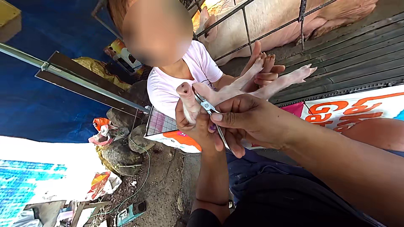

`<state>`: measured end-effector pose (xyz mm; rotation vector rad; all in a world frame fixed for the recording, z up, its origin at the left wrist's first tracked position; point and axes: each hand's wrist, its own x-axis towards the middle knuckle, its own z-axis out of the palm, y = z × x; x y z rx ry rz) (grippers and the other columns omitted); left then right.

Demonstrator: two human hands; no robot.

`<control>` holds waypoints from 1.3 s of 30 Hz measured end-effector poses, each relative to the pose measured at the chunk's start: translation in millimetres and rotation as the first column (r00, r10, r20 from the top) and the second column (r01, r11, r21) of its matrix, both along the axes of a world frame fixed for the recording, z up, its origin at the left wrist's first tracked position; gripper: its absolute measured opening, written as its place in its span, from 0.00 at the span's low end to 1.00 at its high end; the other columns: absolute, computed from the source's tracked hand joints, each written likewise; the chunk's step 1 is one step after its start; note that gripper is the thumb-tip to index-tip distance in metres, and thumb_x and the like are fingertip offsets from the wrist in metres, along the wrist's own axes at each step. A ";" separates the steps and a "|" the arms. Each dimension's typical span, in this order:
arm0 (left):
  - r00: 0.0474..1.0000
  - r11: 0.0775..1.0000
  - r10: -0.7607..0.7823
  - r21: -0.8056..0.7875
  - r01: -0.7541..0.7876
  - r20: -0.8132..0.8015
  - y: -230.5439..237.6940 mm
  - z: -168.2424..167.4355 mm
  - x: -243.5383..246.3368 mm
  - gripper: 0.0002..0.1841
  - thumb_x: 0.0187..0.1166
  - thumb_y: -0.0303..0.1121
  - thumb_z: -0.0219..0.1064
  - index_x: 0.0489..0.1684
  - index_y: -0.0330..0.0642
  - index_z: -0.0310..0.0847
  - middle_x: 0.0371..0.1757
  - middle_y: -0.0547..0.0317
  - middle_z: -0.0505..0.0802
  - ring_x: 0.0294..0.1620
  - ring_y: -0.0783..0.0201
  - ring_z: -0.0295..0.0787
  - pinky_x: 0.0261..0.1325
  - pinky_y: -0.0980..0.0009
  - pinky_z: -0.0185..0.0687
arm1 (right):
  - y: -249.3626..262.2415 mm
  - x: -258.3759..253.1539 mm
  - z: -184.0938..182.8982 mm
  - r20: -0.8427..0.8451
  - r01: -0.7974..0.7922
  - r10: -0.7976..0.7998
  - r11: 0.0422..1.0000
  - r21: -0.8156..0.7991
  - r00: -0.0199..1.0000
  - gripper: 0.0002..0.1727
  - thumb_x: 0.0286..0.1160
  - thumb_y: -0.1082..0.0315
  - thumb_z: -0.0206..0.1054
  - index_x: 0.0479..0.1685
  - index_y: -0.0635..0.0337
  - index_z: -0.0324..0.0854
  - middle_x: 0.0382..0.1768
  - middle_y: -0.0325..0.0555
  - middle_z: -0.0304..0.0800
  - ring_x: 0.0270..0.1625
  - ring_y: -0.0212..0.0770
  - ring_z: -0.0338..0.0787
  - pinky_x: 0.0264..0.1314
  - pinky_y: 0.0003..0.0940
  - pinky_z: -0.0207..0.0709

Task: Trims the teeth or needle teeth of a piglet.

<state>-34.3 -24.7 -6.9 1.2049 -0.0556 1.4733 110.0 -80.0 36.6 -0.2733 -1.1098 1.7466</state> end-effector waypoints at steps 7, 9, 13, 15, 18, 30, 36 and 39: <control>0.834 0.830 0.551 0.130 -0.543 -0.036 0.1 14.3 9.7 0.25 0.67 0.35 0.81 0.63 0.51 0.79 0.37 0.66 0.92 0.31 0.77 0.90 0.29 0.79 0.87 | -2.5 7.0 0.4 -0.023 -0.058 0.059 0.998 0.034 0.998 0.16 0.93 0.67 0.53 0.43 0.68 0.82 0.25 0.51 0.91 0.19 0.32 0.90 0.20 0.21 0.84; 0.797 0.784 0.604 0.193 -0.591 -0.012 4.6 12.8 8.1 0.28 0.67 0.36 0.81 0.66 0.44 0.77 0.46 0.66 0.92 0.43 0.78 0.91 0.41 0.79 0.89 | -1.1 4.6 -1.2 -0.032 -0.061 0.063 0.997 0.048 0.998 0.16 0.93 0.67 0.52 0.44 0.68 0.82 0.25 0.50 0.91 0.19 0.31 0.89 0.20 0.20 0.84; 0.796 0.796 0.603 0.090 -0.598 -0.045 0.2 15.6 5.5 0.29 0.62 0.41 0.86 0.62 0.49 0.80 0.31 0.67 0.92 0.25 0.78 0.88 0.25 0.79 0.85 | 1.4 -2.2 -3.8 -0.059 -0.063 0.066 0.996 0.058 0.996 0.16 0.93 0.67 0.52 0.44 0.68 0.82 0.26 0.51 0.91 0.20 0.31 0.90 0.22 0.20 0.84; 0.818 0.820 0.572 0.086 -0.566 -0.062 -1.3 16.3 2.6 0.26 0.63 0.42 0.85 0.60 0.51 0.80 0.28 0.67 0.91 0.22 0.77 0.87 0.21 0.79 0.84 | 2.6 -5.5 -4.0 -0.057 -0.060 0.064 0.996 0.066 0.996 0.16 0.93 0.67 0.52 0.44 0.68 0.82 0.26 0.50 0.91 0.20 0.30 0.89 0.22 0.19 0.83; 0.950 0.941 0.313 0.132 -0.311 0.008 -3.5 18.6 2.9 0.14 0.67 0.38 0.81 0.24 0.41 0.81 0.13 0.58 0.85 0.11 0.72 0.83 0.13 0.76 0.79 | 2.9 -8.3 -3.1 -0.047 -0.042 0.045 0.997 0.058 0.998 0.16 0.93 0.66 0.53 0.42 0.67 0.83 0.25 0.49 0.90 0.19 0.29 0.88 0.21 0.18 0.82; 0.787 0.783 0.616 0.142 -0.606 -0.043 5.6 17.1 -1.0 0.29 0.62 0.40 0.86 0.62 0.49 0.80 0.42 0.65 0.93 0.36 0.75 0.91 0.33 0.77 0.89 | 1.6 -12.8 -2.7 -0.072 -0.008 0.012 0.998 0.060 0.997 0.16 0.93 0.67 0.53 0.39 0.67 0.83 0.23 0.48 0.88 0.20 0.28 0.87 0.20 0.17 0.81; 0.833 0.831 0.551 0.128 -0.541 -0.059 9.0 4.4 -11.3 0.19 0.67 0.42 0.82 0.50 0.46 0.84 0.32 0.63 0.91 0.29 0.74 0.90 0.30 0.76 0.87 | 1.9 -19.1 -3.4 -0.088 0.029 -0.023 0.997 0.067 0.996 0.16 0.93 0.67 0.53 0.40 0.67 0.83 0.24 0.47 0.89 0.20 0.27 0.87 0.20 0.16 0.80; 0.931 0.919 0.365 0.167 -0.356 -0.023 9.4 -4.8 -11.2 0.10 0.77 0.39 0.70 0.38 0.43 0.77 0.17 0.64 0.86 0.17 0.75 0.86 0.19 0.78 0.81 | 2.8 -18.1 -2.9 -0.062 0.022 -0.019 0.998 0.059 0.998 0.16 0.93 0.66 0.53 0.41 0.66 0.83 0.24 0.47 0.89 0.19 0.27 0.87 0.19 0.15 0.79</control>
